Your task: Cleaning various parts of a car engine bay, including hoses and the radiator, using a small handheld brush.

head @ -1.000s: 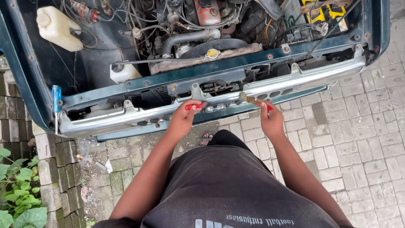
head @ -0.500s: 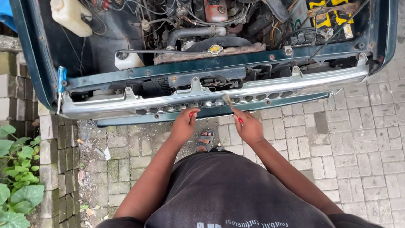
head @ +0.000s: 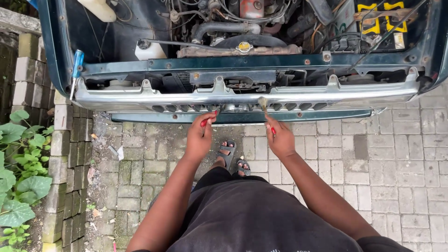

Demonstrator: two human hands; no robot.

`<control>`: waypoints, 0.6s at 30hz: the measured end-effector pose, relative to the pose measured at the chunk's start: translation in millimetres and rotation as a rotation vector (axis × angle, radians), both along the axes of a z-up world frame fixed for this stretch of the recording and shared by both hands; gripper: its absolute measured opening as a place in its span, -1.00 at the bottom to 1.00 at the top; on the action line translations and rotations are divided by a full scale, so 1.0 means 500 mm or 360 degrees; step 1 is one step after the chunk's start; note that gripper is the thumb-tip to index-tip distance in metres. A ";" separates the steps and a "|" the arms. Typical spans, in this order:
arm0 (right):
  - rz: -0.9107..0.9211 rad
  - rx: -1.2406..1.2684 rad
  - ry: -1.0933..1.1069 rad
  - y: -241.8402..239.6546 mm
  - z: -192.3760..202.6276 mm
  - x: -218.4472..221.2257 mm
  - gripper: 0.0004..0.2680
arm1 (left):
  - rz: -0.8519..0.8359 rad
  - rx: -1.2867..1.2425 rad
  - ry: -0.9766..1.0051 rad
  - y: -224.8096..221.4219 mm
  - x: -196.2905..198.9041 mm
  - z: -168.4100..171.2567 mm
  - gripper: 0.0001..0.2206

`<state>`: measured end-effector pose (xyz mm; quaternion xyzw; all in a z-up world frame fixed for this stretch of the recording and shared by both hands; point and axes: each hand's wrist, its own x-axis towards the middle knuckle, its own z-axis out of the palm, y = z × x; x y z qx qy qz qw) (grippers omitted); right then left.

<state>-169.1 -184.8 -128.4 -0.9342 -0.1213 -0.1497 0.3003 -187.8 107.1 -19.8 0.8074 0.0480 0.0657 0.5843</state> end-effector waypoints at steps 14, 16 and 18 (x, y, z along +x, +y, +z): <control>-0.0066 0.0058 0.0221 -0.012 0.059 0.000 -0.78 | -0.0211 0.0515 0.0110 0.016 -0.034 -0.109 -0.84; -0.0081 0.0007 0.0307 -0.012 0.046 -0.017 -0.80 | -0.0204 0.0470 0.0142 0.012 -0.054 -0.083 -0.83; -0.0098 -0.0050 0.0364 -0.014 0.058 -0.029 -0.82 | -0.0195 0.0420 0.0145 0.006 -0.066 -0.064 -0.82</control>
